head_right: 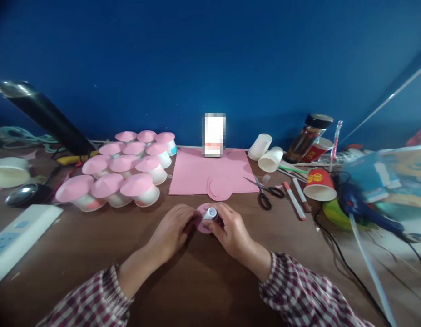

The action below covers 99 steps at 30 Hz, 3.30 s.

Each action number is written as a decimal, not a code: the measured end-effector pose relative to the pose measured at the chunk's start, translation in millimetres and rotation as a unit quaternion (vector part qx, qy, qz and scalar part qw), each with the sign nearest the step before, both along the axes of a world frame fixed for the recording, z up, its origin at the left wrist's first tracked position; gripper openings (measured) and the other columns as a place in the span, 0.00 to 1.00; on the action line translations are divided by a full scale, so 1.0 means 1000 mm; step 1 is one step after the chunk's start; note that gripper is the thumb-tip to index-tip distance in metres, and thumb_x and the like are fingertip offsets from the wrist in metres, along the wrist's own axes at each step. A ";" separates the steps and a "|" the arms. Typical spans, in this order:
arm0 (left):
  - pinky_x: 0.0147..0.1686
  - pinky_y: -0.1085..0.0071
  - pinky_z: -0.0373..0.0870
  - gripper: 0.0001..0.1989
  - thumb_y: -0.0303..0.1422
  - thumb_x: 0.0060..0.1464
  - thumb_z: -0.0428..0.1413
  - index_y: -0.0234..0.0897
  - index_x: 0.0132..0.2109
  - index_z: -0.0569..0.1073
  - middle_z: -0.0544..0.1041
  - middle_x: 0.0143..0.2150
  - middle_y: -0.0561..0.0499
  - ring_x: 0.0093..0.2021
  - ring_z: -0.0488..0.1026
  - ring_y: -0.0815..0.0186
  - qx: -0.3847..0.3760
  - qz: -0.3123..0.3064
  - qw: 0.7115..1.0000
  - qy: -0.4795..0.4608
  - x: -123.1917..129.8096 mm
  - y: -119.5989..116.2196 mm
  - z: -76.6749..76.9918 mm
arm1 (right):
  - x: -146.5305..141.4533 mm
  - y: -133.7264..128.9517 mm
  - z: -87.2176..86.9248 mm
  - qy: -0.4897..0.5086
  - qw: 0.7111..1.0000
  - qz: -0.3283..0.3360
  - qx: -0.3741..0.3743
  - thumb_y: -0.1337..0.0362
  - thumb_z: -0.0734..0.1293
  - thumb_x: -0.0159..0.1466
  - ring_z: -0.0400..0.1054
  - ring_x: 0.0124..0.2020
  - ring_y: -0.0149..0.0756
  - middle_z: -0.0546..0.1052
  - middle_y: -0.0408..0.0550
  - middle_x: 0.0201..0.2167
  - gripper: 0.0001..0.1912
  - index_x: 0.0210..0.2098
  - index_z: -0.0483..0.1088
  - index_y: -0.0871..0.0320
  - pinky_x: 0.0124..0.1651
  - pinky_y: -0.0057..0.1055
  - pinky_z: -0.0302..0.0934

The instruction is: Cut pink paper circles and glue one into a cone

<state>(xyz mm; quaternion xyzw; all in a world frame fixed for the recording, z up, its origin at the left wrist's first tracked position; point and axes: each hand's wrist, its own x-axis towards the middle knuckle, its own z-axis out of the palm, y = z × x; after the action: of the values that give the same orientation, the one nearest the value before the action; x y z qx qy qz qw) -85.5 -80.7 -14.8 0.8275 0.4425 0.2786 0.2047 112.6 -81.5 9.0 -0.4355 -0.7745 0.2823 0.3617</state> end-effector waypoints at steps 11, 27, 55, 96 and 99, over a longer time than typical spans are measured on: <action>0.48 0.62 0.65 0.18 0.17 0.49 0.53 0.37 0.45 0.74 0.76 0.43 0.49 0.45 0.67 0.61 0.013 -0.021 1.000 0.000 -0.002 0.000 0.002 | -0.002 0.001 -0.004 -0.018 0.998 0.060 0.016 0.66 0.64 0.65 0.69 0.42 0.40 0.75 0.49 0.40 0.08 0.44 0.68 0.55 0.45 0.34 0.62; 0.47 0.62 0.67 0.13 0.19 0.52 0.52 0.36 0.42 0.75 0.76 0.44 0.49 0.46 0.68 0.61 0.027 -0.019 0.998 0.048 -0.001 0.002 -0.001 | 0.001 -0.002 0.003 -0.067 0.995 0.072 -0.007 0.66 0.65 0.64 0.67 0.39 0.39 0.75 0.48 0.36 0.04 0.39 0.69 0.56 0.42 0.33 0.61; 0.48 0.59 0.68 0.17 0.18 0.50 0.52 0.37 0.45 0.76 0.76 0.44 0.47 0.46 0.69 0.60 0.025 -0.025 0.999 0.036 -0.002 0.002 0.003 | 0.015 0.002 0.005 0.070 0.987 0.017 -0.146 0.59 0.62 0.66 0.70 0.33 0.35 0.76 0.45 0.32 0.10 0.40 0.68 0.58 0.37 0.29 0.64; 0.46 0.61 0.69 0.14 0.20 0.53 0.51 0.37 0.44 0.75 0.76 0.43 0.47 0.45 0.70 0.62 0.046 -0.038 0.998 0.023 -0.003 0.004 -0.004 | 0.010 0.000 0.013 -0.019 1.000 0.003 -0.015 0.67 0.63 0.64 0.69 0.38 0.38 0.75 0.49 0.38 0.07 0.43 0.67 0.57 0.42 0.31 0.63; 0.47 0.60 0.68 0.14 0.21 0.54 0.50 0.37 0.44 0.75 0.76 0.43 0.46 0.45 0.70 0.62 0.034 -0.038 0.998 0.032 -0.002 0.003 -0.001 | 0.006 0.001 0.007 -0.048 0.998 0.046 0.000 0.69 0.62 0.64 0.69 0.41 0.40 0.75 0.50 0.39 0.08 0.43 0.67 0.56 0.44 0.34 0.64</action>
<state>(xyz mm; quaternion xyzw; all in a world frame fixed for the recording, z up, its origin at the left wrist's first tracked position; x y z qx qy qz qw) -87.9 -77.7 -15.5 0.8585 0.4075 0.2592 0.1727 118.9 -80.7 16.2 -0.4123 -0.8103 0.2777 0.3104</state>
